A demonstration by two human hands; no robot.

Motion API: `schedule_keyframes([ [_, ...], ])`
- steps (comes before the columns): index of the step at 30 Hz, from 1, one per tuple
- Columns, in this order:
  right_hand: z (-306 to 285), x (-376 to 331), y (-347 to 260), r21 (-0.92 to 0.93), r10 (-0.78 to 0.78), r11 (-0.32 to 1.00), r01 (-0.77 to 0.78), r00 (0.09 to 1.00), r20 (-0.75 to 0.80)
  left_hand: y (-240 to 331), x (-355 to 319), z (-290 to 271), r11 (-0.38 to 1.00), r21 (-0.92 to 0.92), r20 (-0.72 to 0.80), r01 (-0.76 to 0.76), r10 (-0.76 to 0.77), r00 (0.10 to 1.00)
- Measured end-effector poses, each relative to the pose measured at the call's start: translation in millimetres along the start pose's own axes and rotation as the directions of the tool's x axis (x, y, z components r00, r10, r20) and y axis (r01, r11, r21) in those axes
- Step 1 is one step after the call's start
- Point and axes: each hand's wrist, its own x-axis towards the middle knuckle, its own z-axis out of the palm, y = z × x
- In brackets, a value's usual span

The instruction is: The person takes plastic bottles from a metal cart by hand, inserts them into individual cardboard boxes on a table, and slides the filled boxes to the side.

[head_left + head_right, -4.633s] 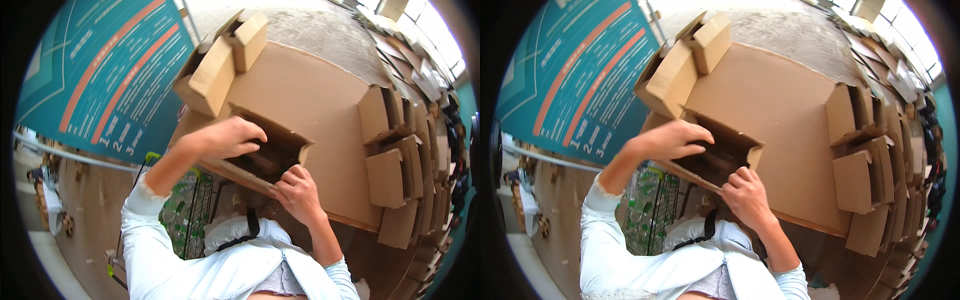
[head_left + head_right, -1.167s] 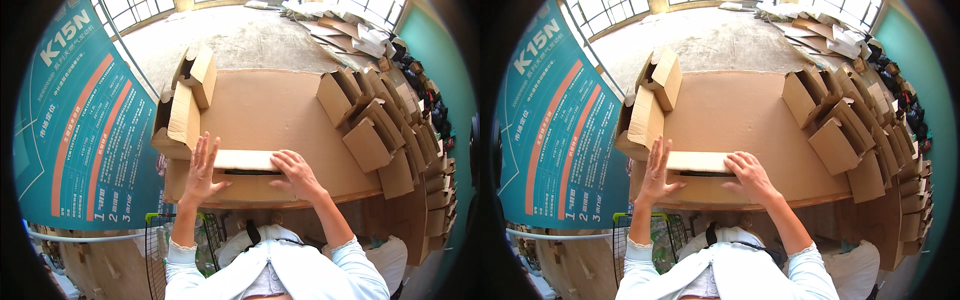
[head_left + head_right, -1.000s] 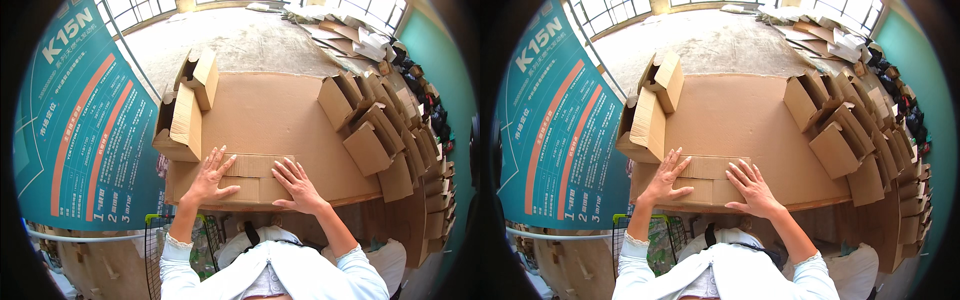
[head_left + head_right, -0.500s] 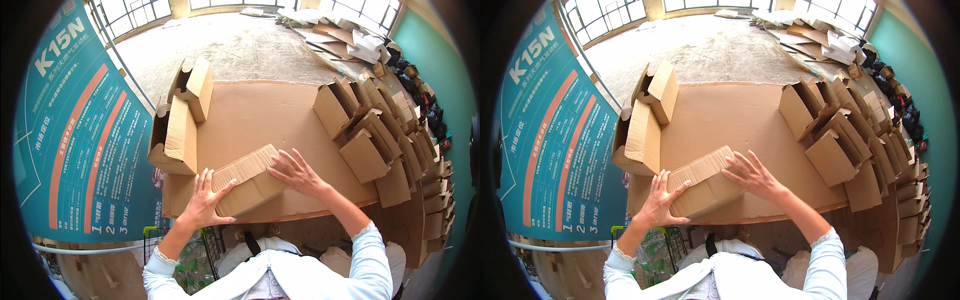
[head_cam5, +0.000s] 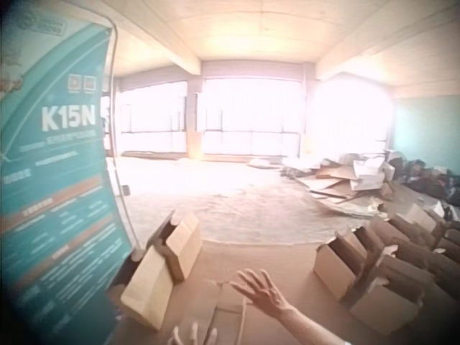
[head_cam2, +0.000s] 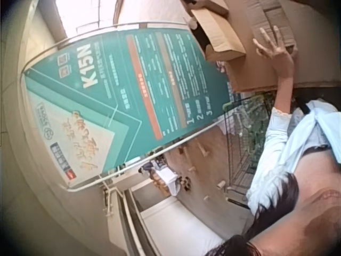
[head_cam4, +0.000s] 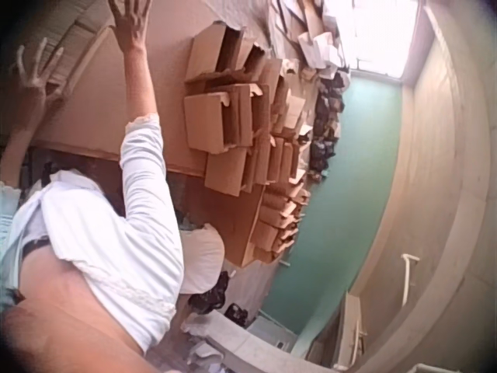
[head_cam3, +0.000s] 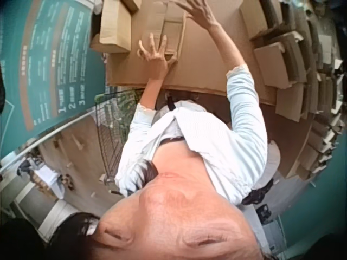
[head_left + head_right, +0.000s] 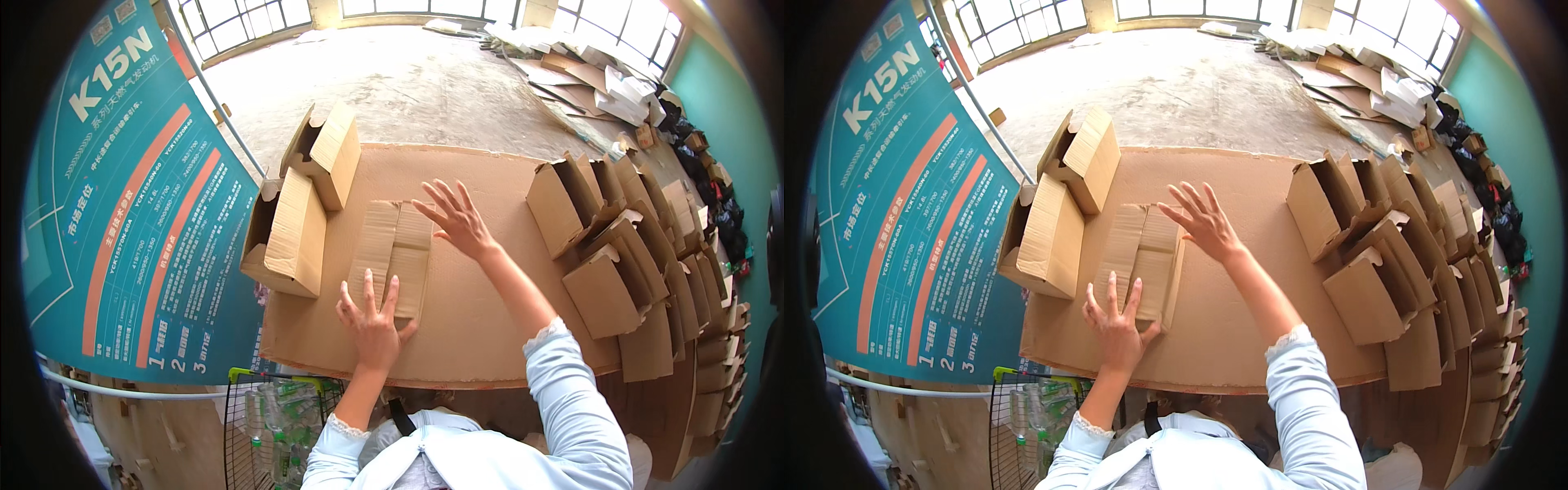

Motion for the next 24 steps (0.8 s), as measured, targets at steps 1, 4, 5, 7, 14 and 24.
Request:
schedule_keyframes([
  [1, 6, -13, -5, 0.044, 0.046, 0.998, -0.046, 0.999, -0.011, 2, 12, 7, 1.000, -0.001, -0.041, 0.000, 0.000, 0.999],
  [4, 15, -65, -37, 0.200, 0.138, 0.970, -0.137, 0.990, 0.005, -2, 52, 38, 1.000, -0.011, -0.138, 0.027, -0.029, 0.990],
  [5, 8, -86, -50, 0.261, 0.145, 0.954, -0.149, 0.989, 0.033, -5, 68, 46, 0.999, 0.007, -0.155, 0.038, -0.036, 0.987],
  [7, 1, -135, -73, 0.332, 0.139, 0.926, -0.179, 0.980, 0.140, -16, 102, 67, 0.998, 0.041, -0.193, 0.055, -0.046, 0.980],
  [14, -87, -276, -106, 0.395, 0.462, 0.737, -0.548, 0.835, 0.298, -52, 228, 121, 0.984, 0.150, -0.301, 0.096, -0.047, 0.952],
  [24, -158, -269, -43, 0.269, 0.610, 0.751, -0.604, 0.789, 0.068, -58, 282, 134, 0.949, 0.202, 0.050, 0.240, -0.255, 0.966],
])
